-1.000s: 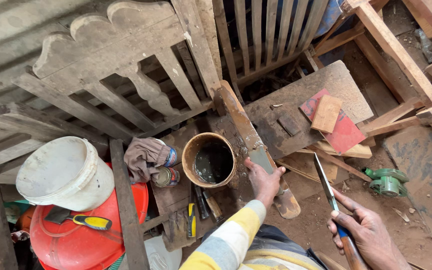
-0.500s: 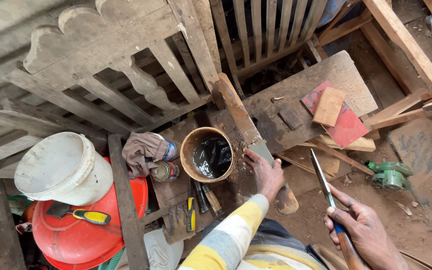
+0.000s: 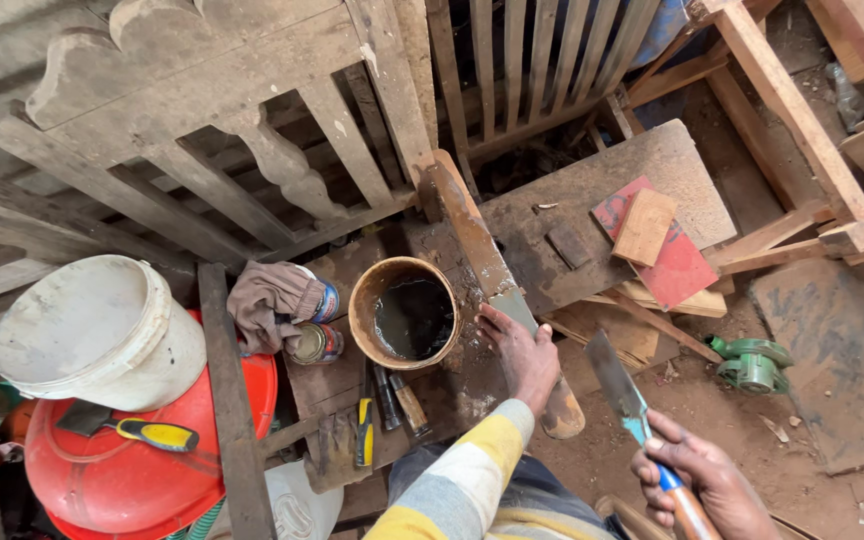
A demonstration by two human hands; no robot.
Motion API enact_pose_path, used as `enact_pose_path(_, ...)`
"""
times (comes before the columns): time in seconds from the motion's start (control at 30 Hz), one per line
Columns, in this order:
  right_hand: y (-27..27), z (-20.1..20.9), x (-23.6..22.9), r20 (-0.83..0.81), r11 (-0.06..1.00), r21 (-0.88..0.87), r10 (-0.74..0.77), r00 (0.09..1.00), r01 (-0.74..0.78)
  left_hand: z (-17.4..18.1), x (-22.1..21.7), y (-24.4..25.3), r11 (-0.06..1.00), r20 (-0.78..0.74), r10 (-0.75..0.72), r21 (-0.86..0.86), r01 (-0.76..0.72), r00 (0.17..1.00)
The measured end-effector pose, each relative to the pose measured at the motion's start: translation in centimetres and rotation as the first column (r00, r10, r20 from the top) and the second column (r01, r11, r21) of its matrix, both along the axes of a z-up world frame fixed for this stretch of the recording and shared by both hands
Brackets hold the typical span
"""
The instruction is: The person sharpens a metal blade by dipping it into a container of dark liquid and then rubbing it against a whetstone held in their hand.
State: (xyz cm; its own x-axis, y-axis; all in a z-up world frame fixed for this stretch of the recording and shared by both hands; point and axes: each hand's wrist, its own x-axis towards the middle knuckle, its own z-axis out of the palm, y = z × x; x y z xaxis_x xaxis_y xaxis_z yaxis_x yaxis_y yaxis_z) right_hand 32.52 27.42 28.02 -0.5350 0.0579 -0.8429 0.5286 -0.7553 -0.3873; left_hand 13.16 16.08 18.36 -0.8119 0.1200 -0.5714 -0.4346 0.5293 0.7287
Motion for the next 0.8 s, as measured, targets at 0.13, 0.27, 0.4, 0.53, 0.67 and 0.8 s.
enact_pose_path(0.13,-0.2,-0.6,1.4,0.069,1.0,0.008,-0.022,0.997,0.022,0.6,0.1,-0.3,0.999,-0.004,0.017,0.041,-0.017,1.0)
enact_pose_path(0.27,0.2,-1.2,2.0,0.107,0.999,-0.032,-0.037,0.994,0.041,0.5,0.3,-0.2,1.0,-0.071,0.004,0.009,-0.003,0.997)
enact_pose_path(0.4,-0.3,-1.3,2.7,0.076,0.992,-0.057,-0.104,0.992,0.109,-0.1,1.0,-0.6,0.999,-0.111,0.025,0.051,-0.02,0.994)
enact_pose_path(0.53,0.2,-1.2,2.5,0.085,0.992,-0.074,-0.098,0.991,0.105,-0.7,1.6,0.0,0.994,-0.19,0.104,0.061,-0.093,0.976)
enact_pose_path(0.67,0.8,-1.4,0.9,0.086,0.995,-0.076,-0.056,0.995,0.063,-0.3,0.8,-0.1,0.995,-0.06,0.099,0.037,-0.097,0.993)
enact_pose_path(0.8,1.3,-0.5,-1.3,0.078,0.999,-0.019,-0.037,0.996,0.039,-0.4,0.5,-0.4,0.985,-0.138,-0.073,-0.167,0.049,0.988)
